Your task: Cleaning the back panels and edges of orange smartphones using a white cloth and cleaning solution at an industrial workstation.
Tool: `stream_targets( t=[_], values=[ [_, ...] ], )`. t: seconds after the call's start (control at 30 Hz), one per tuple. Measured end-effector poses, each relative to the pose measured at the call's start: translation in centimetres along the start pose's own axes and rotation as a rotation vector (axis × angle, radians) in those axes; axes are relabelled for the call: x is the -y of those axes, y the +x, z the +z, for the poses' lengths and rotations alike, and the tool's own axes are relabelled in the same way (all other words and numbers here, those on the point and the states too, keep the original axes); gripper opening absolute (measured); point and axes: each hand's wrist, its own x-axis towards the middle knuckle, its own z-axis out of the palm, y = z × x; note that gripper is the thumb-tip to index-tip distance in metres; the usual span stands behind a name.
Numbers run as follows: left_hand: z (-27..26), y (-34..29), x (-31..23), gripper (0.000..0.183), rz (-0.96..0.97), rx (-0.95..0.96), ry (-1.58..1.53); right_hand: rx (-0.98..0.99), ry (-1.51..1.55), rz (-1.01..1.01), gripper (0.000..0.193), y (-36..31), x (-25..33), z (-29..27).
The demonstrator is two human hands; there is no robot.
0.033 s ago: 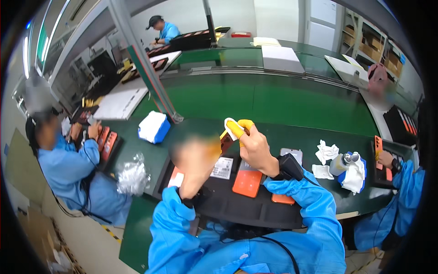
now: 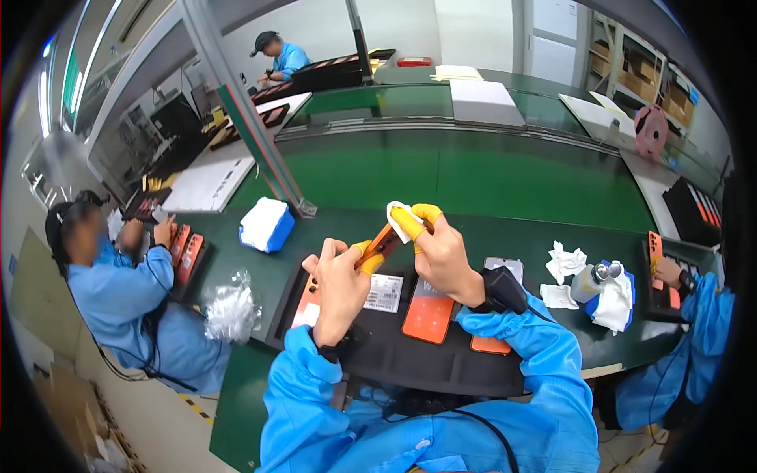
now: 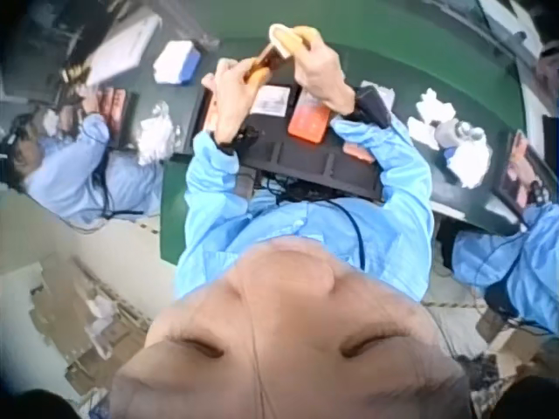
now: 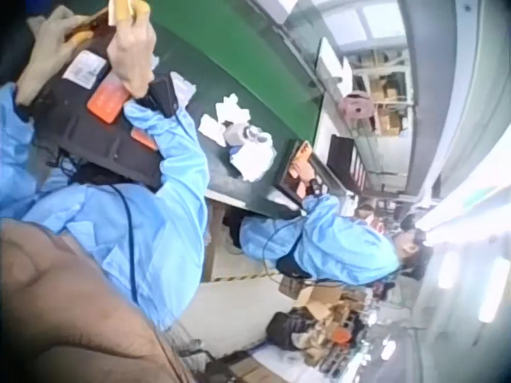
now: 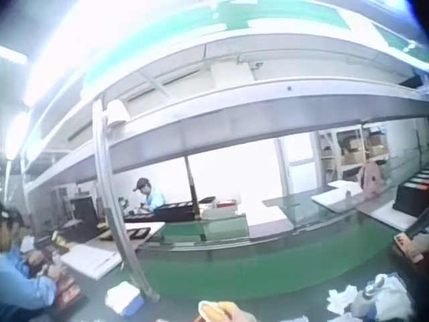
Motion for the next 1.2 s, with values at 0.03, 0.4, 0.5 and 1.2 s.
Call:
stream_targets(
  t=[0.03,0.4,0.5,1.2],
  values=[
    [0.4,0.1,-0.5,0.018,0.035,-0.138,-0.012,-0.067,-0.021,-0.068,0.048,0.7,0.4,-0.7],
    [4.1,0.4,2.1,0.033,-0.08,-0.231,-0.528,-0.151,-0.273,-0.106,0.046,0.1,-0.3,-2.8],
    [4.4,0.3,2.6,0.036,-0.076,-0.209,-0.61,-0.127,-0.219,-0.204,0.045,0.1,1.3,-2.4],
    [1.9,-0.1,1.7,0.038,-0.44,0.574,-1.635,-0.237,0.028,-0.013,0.05,-0.5,-0.4,-3.1]
  ],
)
